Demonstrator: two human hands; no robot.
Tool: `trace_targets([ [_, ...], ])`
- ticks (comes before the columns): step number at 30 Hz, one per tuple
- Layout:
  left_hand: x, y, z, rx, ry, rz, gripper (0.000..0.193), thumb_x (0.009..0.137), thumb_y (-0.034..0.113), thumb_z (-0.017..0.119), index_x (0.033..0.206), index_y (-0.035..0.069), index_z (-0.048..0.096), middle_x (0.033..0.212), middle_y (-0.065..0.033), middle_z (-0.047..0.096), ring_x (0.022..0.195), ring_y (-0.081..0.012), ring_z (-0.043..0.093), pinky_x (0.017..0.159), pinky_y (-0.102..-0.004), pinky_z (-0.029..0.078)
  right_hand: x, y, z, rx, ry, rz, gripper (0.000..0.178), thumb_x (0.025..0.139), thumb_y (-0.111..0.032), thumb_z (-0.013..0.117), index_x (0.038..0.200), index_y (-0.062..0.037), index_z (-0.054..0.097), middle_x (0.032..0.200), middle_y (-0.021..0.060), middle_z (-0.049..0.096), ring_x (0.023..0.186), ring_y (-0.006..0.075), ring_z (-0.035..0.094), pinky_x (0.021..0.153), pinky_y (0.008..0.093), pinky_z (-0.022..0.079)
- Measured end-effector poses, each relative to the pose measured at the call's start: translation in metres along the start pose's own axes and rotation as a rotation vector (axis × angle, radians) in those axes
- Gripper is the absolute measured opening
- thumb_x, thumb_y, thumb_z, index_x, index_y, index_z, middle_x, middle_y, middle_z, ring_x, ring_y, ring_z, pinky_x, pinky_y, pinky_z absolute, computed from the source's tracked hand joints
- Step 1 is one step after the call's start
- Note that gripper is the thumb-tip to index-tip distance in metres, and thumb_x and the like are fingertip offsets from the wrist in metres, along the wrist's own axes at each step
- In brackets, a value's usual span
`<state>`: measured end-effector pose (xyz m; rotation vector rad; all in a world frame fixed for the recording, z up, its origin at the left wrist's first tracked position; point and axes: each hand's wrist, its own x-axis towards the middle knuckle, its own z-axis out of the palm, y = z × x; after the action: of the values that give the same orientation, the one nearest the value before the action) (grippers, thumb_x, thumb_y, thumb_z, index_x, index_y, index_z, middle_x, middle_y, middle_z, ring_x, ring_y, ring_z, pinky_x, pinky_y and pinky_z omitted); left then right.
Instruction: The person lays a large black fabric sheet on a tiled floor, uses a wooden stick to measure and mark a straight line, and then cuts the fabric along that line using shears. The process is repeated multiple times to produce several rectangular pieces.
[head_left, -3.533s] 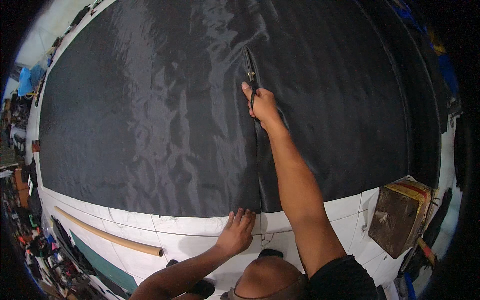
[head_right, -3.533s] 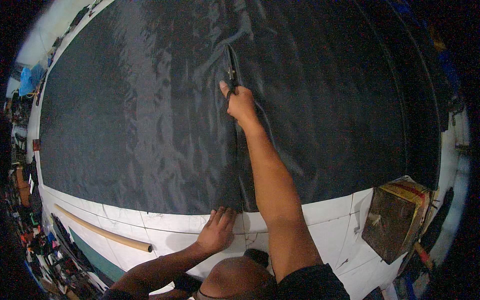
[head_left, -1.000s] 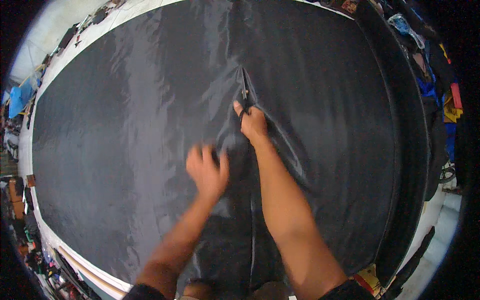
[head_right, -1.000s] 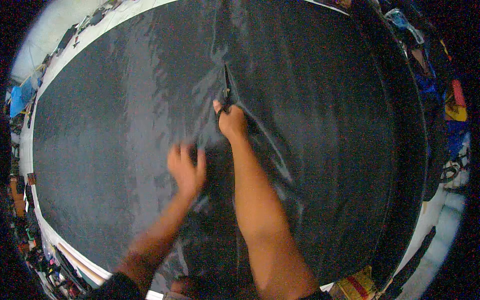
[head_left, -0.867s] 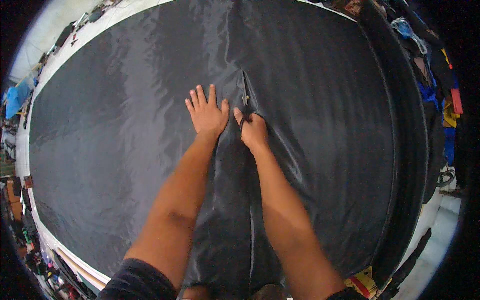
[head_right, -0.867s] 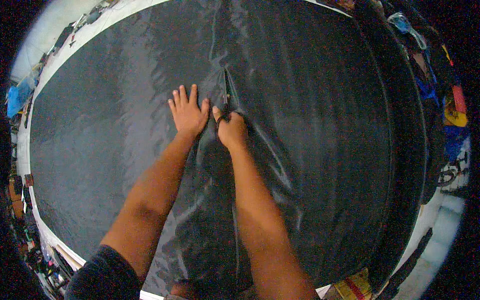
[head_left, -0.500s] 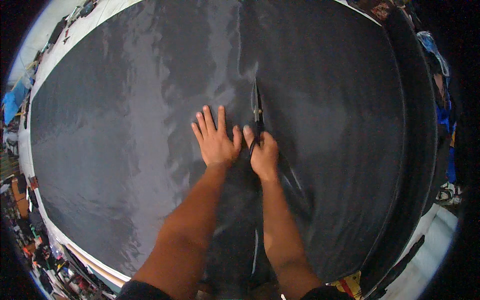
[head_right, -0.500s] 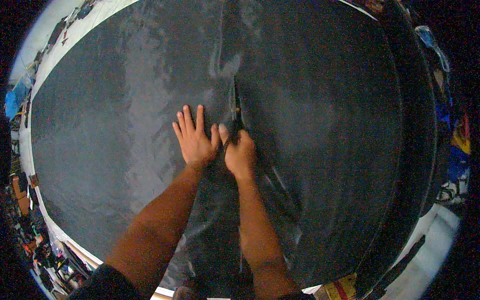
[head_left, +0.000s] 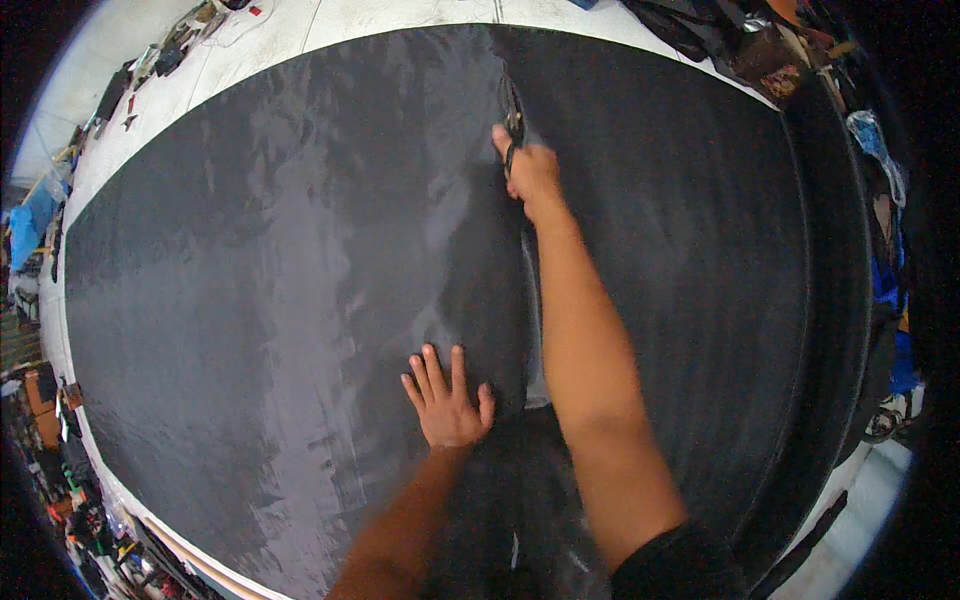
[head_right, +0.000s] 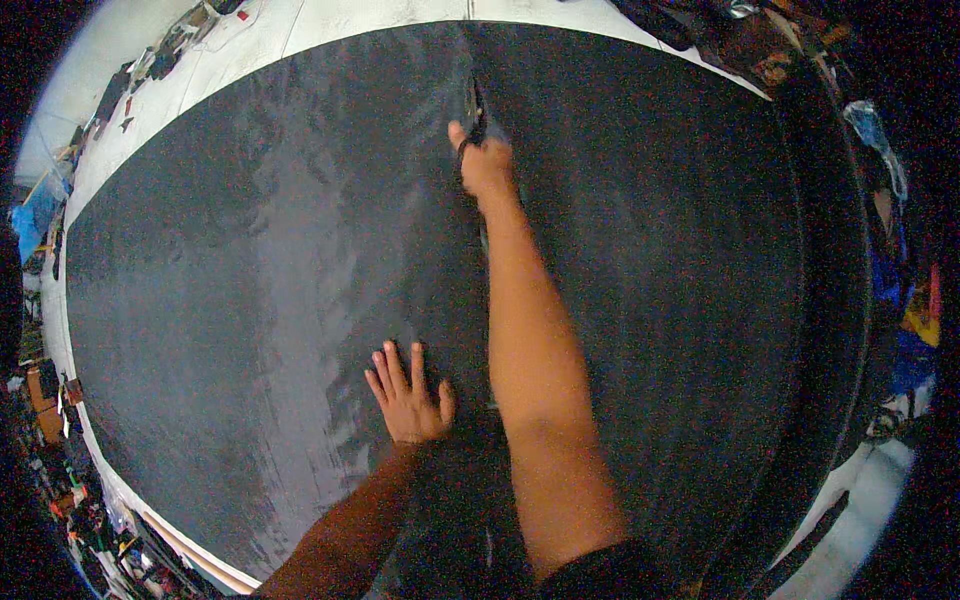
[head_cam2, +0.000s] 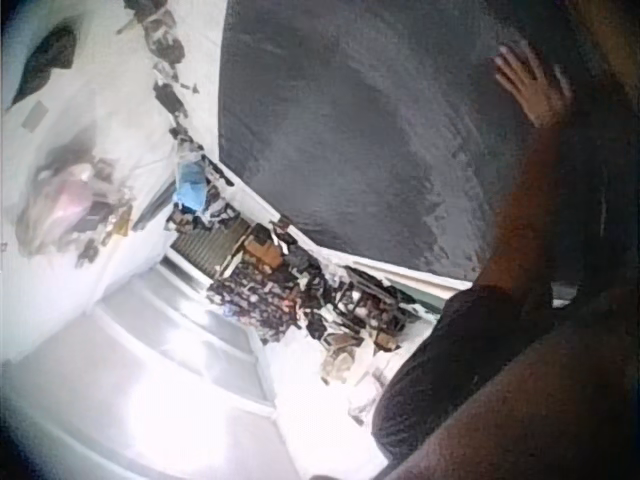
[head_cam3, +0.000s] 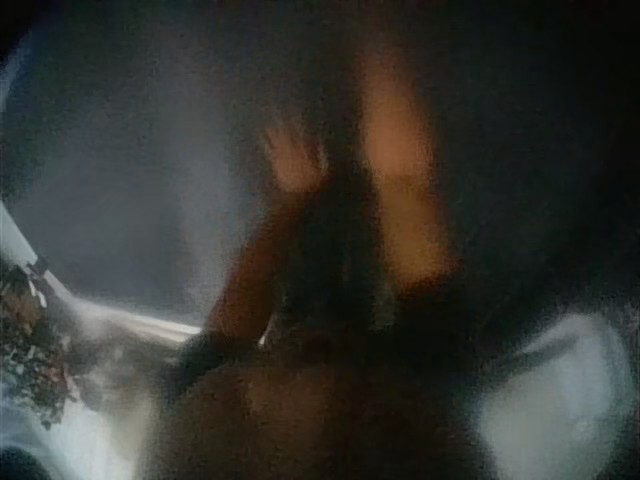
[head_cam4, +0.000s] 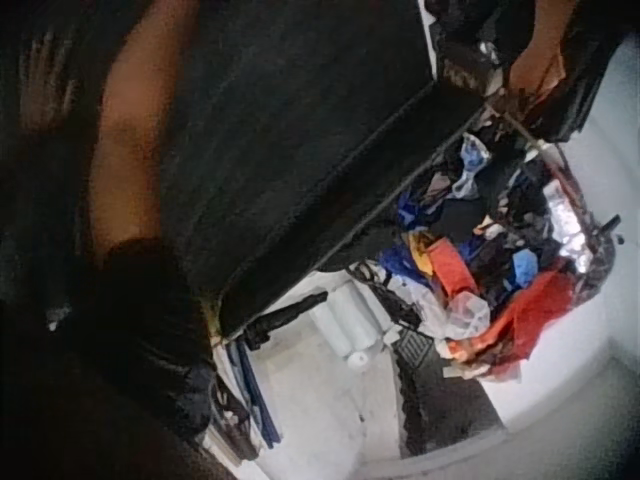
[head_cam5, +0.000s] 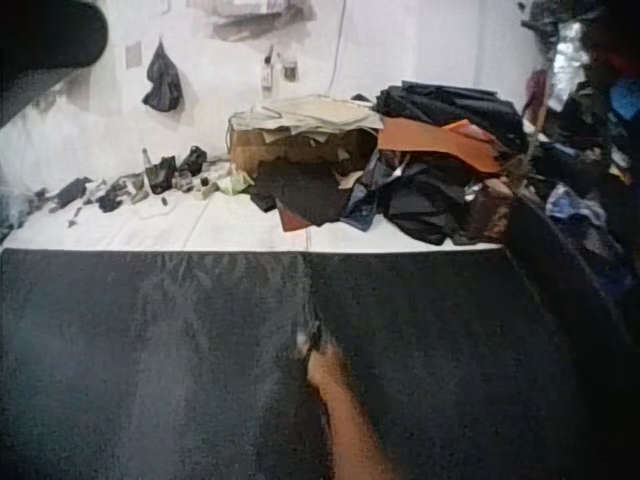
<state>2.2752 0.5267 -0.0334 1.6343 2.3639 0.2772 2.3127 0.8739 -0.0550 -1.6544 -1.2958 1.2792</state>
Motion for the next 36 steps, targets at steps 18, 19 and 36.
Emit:
trace_targets([
  [18, -0.009, -0.005, -0.002, -0.011, -0.026, -0.049, 0.068, 0.085, 0.035, 0.056, 0.146, 0.009, 0.037, 0.153, -0.0273, 0.022, 0.142, -0.0483, 0.016, 0.113, -0.063, 0.011, -0.169, 0.043, -0.088, 0.116, -0.013, 0.109, 0.036, 0.09, -0.031, 0.068, 0.106, -0.002, 0.053, 0.089, 0.0076, 0.061, 0.081, 0.0175, 0.057, 0.074, 0.0332, 0.045],
  [19, -0.008, -0.001, -0.004, -0.014, -0.016, -0.039, 0.068, 0.086, 0.036, 0.056, 0.146, 0.009, 0.037, 0.154, -0.0268, 0.022, 0.142, -0.0478, 0.017, 0.113, -0.0628, 0.011, -0.236, 0.089, -0.12, 0.194, 0.098, 0.106, 0.054, 0.088, -0.024, 0.071, 0.129, 0.001, 0.048, 0.108, 0.0099, 0.061, 0.098, 0.021, 0.057, 0.091, 0.036, 0.046],
  [36, -0.014, -0.038, -0.053, -0.299, 0.217, 0.157, 0.06, 0.095, 0.043, 0.05, 0.144, 0.011, 0.04, 0.151, -0.0227, 0.03, 0.142, -0.0396, 0.023, 0.116, -0.0488, 0.018, -0.605, 0.237, -0.243, -0.783, 0.56, -0.086, 0.07, 0.088, -0.038, 0.064, 0.131, 0.0102, 0.038, 0.133, 0.0282, 0.046, 0.128, 0.0433, 0.041, 0.107, 0.0513, 0.03],
])
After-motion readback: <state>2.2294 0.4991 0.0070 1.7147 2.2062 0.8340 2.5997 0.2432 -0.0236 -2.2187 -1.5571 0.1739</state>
